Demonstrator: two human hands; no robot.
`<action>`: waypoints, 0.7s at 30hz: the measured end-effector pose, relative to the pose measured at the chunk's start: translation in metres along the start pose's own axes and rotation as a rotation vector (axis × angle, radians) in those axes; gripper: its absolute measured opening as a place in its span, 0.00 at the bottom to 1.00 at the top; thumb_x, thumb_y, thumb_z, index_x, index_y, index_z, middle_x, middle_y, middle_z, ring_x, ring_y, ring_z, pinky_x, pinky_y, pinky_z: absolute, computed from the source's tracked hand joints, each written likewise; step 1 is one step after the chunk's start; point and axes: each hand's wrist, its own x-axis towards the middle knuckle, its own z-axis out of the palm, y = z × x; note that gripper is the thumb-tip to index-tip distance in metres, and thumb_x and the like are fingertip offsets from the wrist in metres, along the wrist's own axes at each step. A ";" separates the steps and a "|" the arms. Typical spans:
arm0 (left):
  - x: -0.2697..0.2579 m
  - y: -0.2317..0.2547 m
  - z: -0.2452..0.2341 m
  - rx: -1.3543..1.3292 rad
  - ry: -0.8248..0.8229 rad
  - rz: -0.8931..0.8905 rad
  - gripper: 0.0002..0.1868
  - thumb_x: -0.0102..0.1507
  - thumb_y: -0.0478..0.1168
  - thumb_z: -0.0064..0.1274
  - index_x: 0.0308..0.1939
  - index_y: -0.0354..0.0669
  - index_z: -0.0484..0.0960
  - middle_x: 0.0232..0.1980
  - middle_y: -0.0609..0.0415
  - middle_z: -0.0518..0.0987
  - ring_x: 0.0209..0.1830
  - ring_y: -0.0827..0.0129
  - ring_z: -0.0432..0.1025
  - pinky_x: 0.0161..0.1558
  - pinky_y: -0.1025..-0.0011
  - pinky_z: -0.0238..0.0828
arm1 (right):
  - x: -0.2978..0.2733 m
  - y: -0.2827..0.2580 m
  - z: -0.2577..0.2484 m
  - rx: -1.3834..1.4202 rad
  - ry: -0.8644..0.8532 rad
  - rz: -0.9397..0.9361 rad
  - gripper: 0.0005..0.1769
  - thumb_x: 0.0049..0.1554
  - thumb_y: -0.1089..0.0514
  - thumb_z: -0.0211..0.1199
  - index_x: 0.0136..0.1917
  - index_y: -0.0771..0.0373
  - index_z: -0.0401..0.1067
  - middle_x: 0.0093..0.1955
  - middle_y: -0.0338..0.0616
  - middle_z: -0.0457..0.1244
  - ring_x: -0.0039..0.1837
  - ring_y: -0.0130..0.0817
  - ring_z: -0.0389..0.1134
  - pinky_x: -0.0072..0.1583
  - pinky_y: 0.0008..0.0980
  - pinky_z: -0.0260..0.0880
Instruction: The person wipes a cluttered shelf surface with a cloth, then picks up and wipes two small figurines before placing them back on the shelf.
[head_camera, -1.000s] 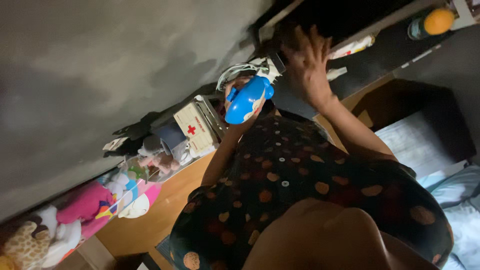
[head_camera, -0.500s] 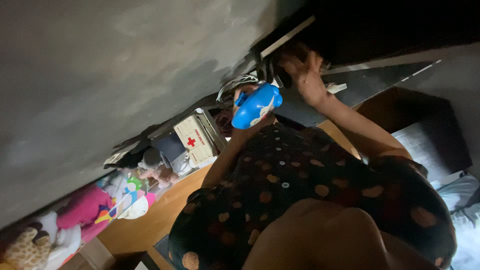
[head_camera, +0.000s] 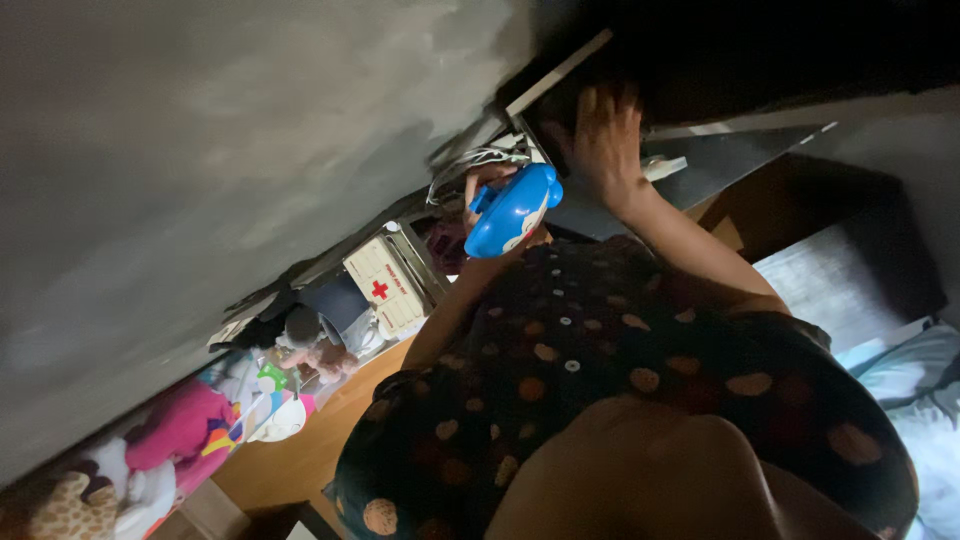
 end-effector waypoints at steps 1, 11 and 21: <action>0.001 0.001 0.002 -0.004 -0.002 0.010 0.17 0.68 0.39 0.60 0.61 0.43 0.81 0.59 0.51 0.82 0.57 0.63 0.78 0.59 0.65 0.75 | -0.002 0.005 0.006 -0.006 0.014 -0.014 0.21 0.60 0.49 0.63 0.54 0.72 0.72 0.54 0.63 0.65 0.59 0.63 0.63 0.57 0.52 0.62; -0.010 0.005 -0.012 -0.008 0.024 -0.003 0.18 0.69 0.40 0.59 0.61 0.43 0.81 0.59 0.51 0.82 0.58 0.62 0.78 0.60 0.64 0.75 | -0.065 0.040 -0.012 -0.337 -0.199 -0.174 0.21 0.57 0.70 0.59 0.64 0.73 0.70 0.63 0.54 0.64 0.69 0.53 0.63 0.69 0.46 0.69; -0.024 0.005 -0.031 0.007 0.074 -0.024 0.18 0.69 0.42 0.59 0.62 0.43 0.80 0.60 0.51 0.82 0.58 0.61 0.78 0.61 0.63 0.75 | -0.088 0.004 -0.069 0.431 -0.252 -0.008 0.18 0.62 0.69 0.63 0.65 0.69 0.69 0.63 0.56 0.61 0.67 0.52 0.64 0.82 0.59 0.63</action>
